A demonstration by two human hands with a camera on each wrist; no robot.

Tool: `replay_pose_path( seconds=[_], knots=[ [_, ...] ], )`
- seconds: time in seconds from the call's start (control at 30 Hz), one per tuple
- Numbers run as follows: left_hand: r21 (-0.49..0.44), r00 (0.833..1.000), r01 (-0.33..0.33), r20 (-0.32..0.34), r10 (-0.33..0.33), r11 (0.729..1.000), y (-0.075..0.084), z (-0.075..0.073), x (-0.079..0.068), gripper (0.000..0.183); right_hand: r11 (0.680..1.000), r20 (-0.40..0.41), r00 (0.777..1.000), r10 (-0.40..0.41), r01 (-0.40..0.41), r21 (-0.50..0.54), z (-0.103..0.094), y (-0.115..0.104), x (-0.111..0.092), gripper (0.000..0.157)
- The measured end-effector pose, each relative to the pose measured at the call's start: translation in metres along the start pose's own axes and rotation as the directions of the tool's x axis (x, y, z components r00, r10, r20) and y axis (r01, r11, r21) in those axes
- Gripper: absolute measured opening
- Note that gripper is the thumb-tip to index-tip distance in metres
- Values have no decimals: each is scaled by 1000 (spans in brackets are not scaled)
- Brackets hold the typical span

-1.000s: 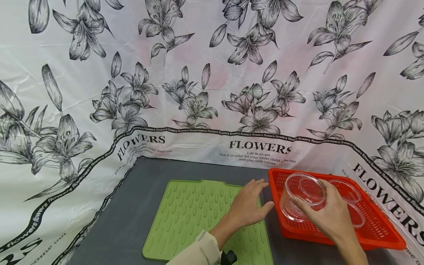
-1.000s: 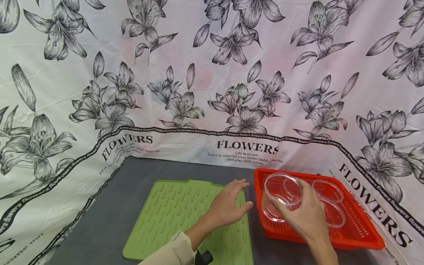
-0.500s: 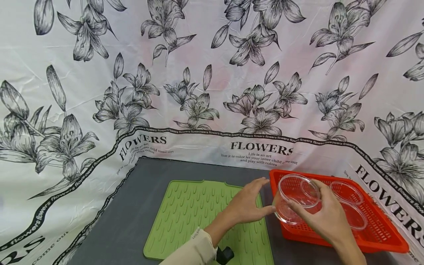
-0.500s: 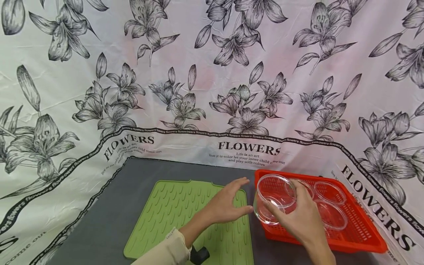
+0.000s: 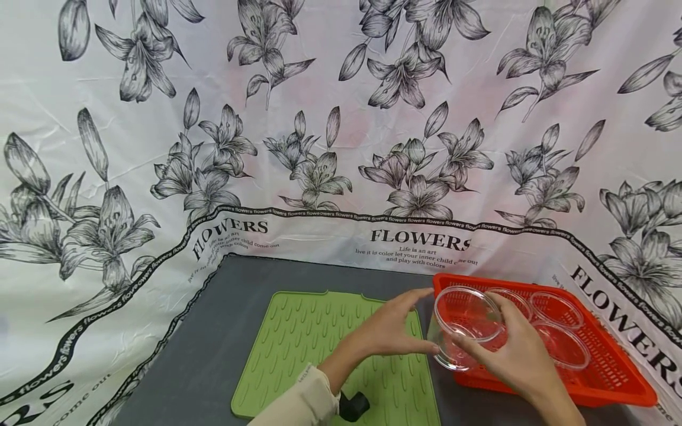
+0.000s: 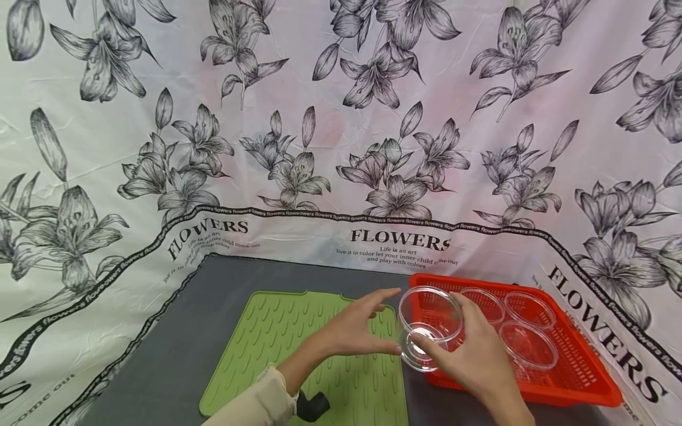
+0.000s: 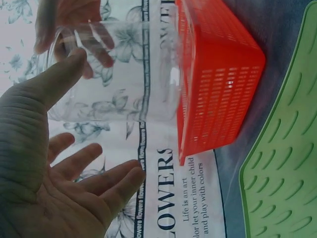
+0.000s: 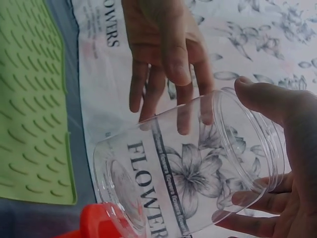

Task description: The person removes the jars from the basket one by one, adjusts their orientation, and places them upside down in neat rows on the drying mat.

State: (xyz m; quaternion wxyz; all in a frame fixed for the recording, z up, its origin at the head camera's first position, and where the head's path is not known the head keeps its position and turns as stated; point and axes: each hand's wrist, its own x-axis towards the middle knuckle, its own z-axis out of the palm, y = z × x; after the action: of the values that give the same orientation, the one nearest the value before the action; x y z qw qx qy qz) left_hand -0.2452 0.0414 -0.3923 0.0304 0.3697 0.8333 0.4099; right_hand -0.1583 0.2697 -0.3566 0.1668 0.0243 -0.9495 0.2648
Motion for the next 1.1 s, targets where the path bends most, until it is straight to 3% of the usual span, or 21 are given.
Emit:
replay_pose_path(
  seconds=[0.4, 0.87, 1.1],
  knots=[
    [-106, 995, -41, 82, 50, 994, -4, -7, -6, 107, 998, 20, 998, -54, 53, 27, 15, -10, -7, 101],
    [-218, 991, -27, 125, 56, 975, -6, -7, -9, 102, 983, -10, 985, -173, 173, 62, 23, -14, -10, 93],
    [-285, 989, 2, 145, 41, 959, -7, -5, -11, 102, 979, -26, 981, -194, 195, 64, 24, -14, -13, 95]
  ],
)
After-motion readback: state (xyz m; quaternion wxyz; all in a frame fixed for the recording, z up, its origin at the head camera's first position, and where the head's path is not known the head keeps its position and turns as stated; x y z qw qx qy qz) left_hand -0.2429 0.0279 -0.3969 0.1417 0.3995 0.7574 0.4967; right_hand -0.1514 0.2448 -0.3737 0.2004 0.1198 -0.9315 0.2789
